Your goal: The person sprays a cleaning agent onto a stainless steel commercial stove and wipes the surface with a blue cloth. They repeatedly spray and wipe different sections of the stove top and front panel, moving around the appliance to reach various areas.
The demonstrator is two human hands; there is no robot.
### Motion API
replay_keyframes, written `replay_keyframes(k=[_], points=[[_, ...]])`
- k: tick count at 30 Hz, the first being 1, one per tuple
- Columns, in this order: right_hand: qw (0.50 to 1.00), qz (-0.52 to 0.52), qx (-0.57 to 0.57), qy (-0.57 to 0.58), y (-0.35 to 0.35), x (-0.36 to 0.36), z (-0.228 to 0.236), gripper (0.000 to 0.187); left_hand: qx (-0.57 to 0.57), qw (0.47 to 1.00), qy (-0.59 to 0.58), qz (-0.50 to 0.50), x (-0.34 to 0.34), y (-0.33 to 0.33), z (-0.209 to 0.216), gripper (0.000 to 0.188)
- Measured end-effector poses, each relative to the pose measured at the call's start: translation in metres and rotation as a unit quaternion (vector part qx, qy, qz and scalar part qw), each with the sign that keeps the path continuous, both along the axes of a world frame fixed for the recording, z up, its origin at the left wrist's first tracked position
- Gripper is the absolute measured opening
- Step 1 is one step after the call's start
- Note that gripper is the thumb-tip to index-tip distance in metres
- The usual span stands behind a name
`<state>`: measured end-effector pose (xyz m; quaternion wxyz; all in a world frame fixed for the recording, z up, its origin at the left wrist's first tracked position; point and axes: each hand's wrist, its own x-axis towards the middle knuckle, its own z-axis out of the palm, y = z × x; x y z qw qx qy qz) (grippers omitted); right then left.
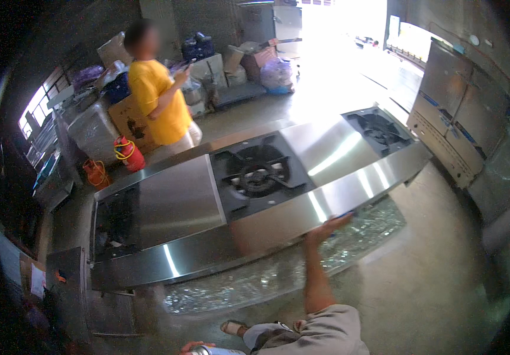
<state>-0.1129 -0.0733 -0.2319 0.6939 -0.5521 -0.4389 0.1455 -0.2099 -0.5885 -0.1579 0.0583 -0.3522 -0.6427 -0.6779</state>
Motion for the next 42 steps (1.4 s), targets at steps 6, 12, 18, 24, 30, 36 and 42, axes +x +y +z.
replay_keyframes(k=[6, 12, 18, 24, 30, 36, 42], points=[[0.905, 0.221, 0.102, 0.349, -0.031, -0.047, 0.016, 0.087, -0.025, 0.998, 0.013, -0.056, -0.14, -0.083, 0.036, 0.082], [0.933, 0.208, 0.04, 0.29, -0.208, -0.211, 0.022, 0.089, -0.076, 0.997, 0.029, 0.013, -0.281, -0.187, 0.032, 0.072], [0.957, 0.167, -0.02, 0.234, -0.366, -0.36, 0.035, 0.098, -0.067, 0.997, -0.012, -0.043, -0.364, -0.245, 0.054, 0.073], [0.965, 0.167, -0.069, 0.191, -0.487, -0.488, 0.012, 0.092, -0.055, 0.991, 0.046, -0.113, -0.487, -0.331, 0.053, 0.073], [0.925, 0.232, -0.153, 0.259, -0.604, -0.59, 0.06, 0.09, -0.064, 0.977, 0.077, -0.189, -0.604, -0.382, 0.063, 0.07], [0.965, 0.208, -0.16, -0.021, -0.618, -0.598, 0.061, 0.078, -0.095, 0.959, 0.09, -0.251, -0.678, -0.341, 0.068, 0.074], [0.99, 0.113, -0.064, -0.047, -0.615, -0.603, 0.063, 0.067, -0.084, 0.944, 0.038, -0.318, -0.731, -0.261, 0.073, 0.073]])
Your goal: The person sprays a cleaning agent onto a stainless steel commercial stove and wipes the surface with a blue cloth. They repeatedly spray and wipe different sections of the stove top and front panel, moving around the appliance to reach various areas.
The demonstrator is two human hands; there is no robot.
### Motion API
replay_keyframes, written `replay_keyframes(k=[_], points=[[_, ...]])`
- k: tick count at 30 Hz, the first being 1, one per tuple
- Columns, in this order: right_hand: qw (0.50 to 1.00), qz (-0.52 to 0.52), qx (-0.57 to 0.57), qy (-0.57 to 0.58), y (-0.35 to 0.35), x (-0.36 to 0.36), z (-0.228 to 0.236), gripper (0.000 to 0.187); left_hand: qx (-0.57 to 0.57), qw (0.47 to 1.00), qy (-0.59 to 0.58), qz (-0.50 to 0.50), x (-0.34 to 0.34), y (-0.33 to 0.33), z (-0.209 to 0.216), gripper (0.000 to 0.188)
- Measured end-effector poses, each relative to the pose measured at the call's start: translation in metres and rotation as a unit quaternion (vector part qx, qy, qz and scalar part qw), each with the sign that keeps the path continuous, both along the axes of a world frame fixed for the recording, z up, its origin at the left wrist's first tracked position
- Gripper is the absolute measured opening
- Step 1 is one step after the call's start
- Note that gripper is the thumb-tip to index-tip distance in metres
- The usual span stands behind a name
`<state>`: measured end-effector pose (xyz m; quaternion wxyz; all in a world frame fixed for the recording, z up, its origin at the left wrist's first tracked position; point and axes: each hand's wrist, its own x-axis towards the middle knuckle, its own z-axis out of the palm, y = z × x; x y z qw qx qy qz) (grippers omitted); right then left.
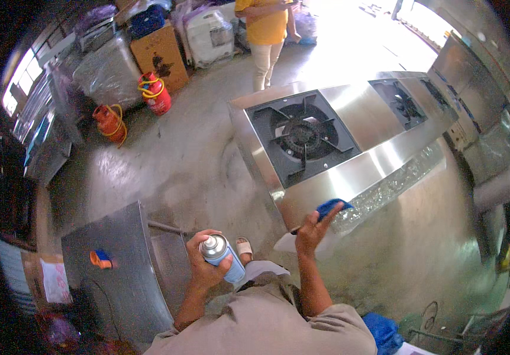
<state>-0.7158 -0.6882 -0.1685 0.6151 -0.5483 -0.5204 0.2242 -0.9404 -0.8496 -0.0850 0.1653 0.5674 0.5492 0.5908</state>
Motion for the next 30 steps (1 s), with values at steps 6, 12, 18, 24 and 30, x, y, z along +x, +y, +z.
replay_keyframes(k=[6, 12, 18, 24, 30], points=[[0.977, -0.157, -0.077, -0.123, 0.017, 0.038, 0.019, 0.036, -0.039, 0.997, 0.017, -0.058, -0.065, 0.063, -0.003, 0.073], [0.959, -0.226, -0.059, -0.159, 0.018, 0.05, 0.064, 0.023, -0.045, 0.986, -0.005, -0.16, -0.112, 0.132, -0.004, 0.074], [0.89, -0.308, -0.048, -0.332, 0.015, 0.021, 0.096, 0.024, -0.031, 0.975, 0.079, -0.206, -0.12, 0.221, 0.013, 0.064], [0.908, -0.306, -0.108, -0.265, 0.002, -0.025, 0.104, 0.026, -0.059, 0.989, 0.043, -0.129, -0.159, 0.304, 0.034, 0.059], [0.913, -0.326, -0.146, -0.196, 0.003, -0.07, 0.101, 0.029, -0.105, 0.982, 0.053, -0.148, -0.195, 0.371, 0.035, 0.054]])
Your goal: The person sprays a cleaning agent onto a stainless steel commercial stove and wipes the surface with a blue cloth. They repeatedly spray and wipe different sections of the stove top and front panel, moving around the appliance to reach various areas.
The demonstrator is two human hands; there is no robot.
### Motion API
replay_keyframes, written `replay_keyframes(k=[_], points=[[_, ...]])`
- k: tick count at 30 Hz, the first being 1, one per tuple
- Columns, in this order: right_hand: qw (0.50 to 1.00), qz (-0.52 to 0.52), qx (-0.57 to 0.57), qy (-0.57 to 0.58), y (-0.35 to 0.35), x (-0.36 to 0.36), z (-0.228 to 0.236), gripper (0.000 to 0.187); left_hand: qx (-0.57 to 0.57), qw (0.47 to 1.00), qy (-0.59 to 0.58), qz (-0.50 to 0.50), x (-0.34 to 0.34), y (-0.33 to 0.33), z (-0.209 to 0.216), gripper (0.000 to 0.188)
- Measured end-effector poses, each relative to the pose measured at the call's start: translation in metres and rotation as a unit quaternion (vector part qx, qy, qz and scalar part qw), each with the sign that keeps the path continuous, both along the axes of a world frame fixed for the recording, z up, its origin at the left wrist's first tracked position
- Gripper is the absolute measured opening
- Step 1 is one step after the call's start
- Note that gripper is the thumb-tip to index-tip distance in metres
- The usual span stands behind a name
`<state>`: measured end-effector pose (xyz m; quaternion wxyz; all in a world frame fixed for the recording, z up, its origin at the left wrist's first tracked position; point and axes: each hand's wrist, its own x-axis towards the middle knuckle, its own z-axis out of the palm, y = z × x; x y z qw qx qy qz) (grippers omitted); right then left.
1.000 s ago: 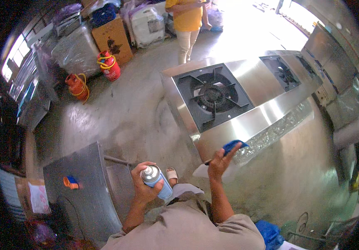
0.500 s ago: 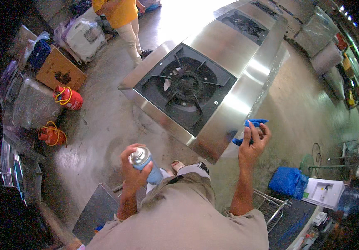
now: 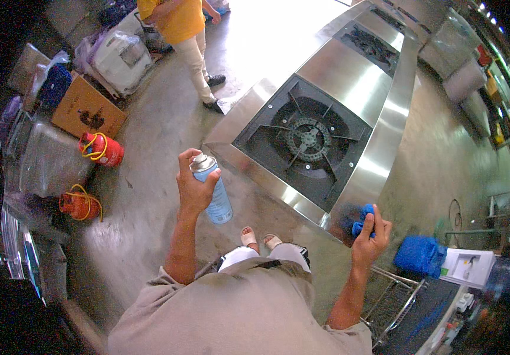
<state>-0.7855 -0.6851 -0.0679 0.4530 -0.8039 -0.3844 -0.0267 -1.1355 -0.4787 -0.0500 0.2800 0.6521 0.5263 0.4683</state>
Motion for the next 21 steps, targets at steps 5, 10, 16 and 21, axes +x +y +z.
replay_keyframes(k=[5, 10, 16, 21], points=[[0.999, -0.02, -0.02, -0.022, -0.006, -0.022, -0.002, 0.029, -0.015, 1.0, -0.002, -0.027, -0.007, 0.014, -0.015, 0.054], [0.999, -0.031, -0.001, -0.03, -0.017, -0.027, -0.008, 0.029, -0.015, 0.999, 0.011, -0.037, -0.003, 0.019, -0.015, 0.054], [0.999, -0.044, 0.007, -0.022, -0.026, -0.02, -0.001, 0.028, -0.024, 0.999, 0.02, -0.042, 0.012, 0.004, -0.018, 0.054], [0.999, -0.042, 0.003, -0.027, -0.033, -0.002, -0.002, 0.028, -0.043, 0.998, 0.01, -0.044, 0.033, -0.016, -0.017, 0.053]])
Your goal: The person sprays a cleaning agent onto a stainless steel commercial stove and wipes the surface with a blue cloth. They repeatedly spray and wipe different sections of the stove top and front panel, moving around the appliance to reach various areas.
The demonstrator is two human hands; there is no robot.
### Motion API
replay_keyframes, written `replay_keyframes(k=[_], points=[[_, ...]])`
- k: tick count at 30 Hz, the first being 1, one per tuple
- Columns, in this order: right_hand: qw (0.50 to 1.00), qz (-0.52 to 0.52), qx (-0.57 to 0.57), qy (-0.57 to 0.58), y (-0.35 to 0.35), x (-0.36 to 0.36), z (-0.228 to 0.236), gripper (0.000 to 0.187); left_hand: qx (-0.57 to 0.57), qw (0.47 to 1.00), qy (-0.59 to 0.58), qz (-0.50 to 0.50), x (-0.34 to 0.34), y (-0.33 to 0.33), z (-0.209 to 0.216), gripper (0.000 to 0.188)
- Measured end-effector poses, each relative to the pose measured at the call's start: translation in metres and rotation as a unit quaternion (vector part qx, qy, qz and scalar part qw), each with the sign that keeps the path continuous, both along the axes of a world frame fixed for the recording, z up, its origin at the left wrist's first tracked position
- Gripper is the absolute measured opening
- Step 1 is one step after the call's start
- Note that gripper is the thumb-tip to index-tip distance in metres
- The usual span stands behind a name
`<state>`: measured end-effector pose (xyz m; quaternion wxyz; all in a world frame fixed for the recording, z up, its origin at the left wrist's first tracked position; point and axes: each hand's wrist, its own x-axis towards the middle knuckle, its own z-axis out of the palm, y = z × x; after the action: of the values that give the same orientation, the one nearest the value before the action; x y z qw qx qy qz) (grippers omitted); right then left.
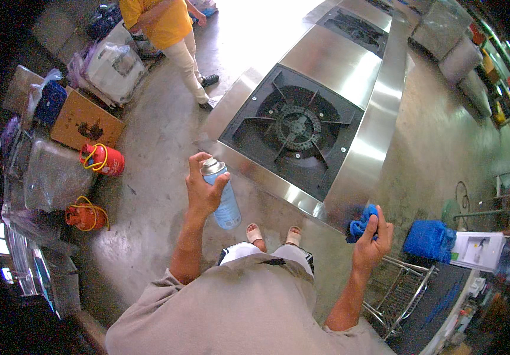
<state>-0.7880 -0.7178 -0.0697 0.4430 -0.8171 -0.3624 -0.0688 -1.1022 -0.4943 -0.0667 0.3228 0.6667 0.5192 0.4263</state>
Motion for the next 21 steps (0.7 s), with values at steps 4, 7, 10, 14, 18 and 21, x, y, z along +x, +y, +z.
replay_keyframes(k=[4, 7, 10, 14, 18, 21], points=[[1.0, 0.008, 0.018, 0.015, -0.004, 0.012, -0.003, 0.027, 0.005, 1.0, -0.007, -0.008, 0.014, -0.013, 0.0, 0.052], [1.0, 0.008, 0.02, 0.021, -0.012, 0.021, -0.006, 0.028, 0.011, 1.0, -0.012, -0.014, 0.024, -0.022, -0.001, 0.052], [0.999, 0.011, 0.022, 0.025, -0.02, 0.03, -0.01, 0.028, 0.017, 1.0, -0.001, -0.012, 0.034, -0.033, -0.003, 0.052], [0.998, 0.006, 0.025, 0.065, -0.03, 0.036, -0.01, 0.028, 0.013, 1.0, 0.005, -0.016, 0.045, -0.046, -0.008, 0.053], [0.998, 0.007, 0.033, 0.049, -0.038, 0.045, -0.011, 0.029, 0.016, 1.0, 0.013, -0.019, 0.055, -0.056, -0.008, 0.053], [0.998, 0.007, 0.037, 0.048, -0.046, 0.053, -0.012, 0.029, 0.013, 1.0, 0.012, -0.013, 0.064, -0.066, -0.007, 0.054]])
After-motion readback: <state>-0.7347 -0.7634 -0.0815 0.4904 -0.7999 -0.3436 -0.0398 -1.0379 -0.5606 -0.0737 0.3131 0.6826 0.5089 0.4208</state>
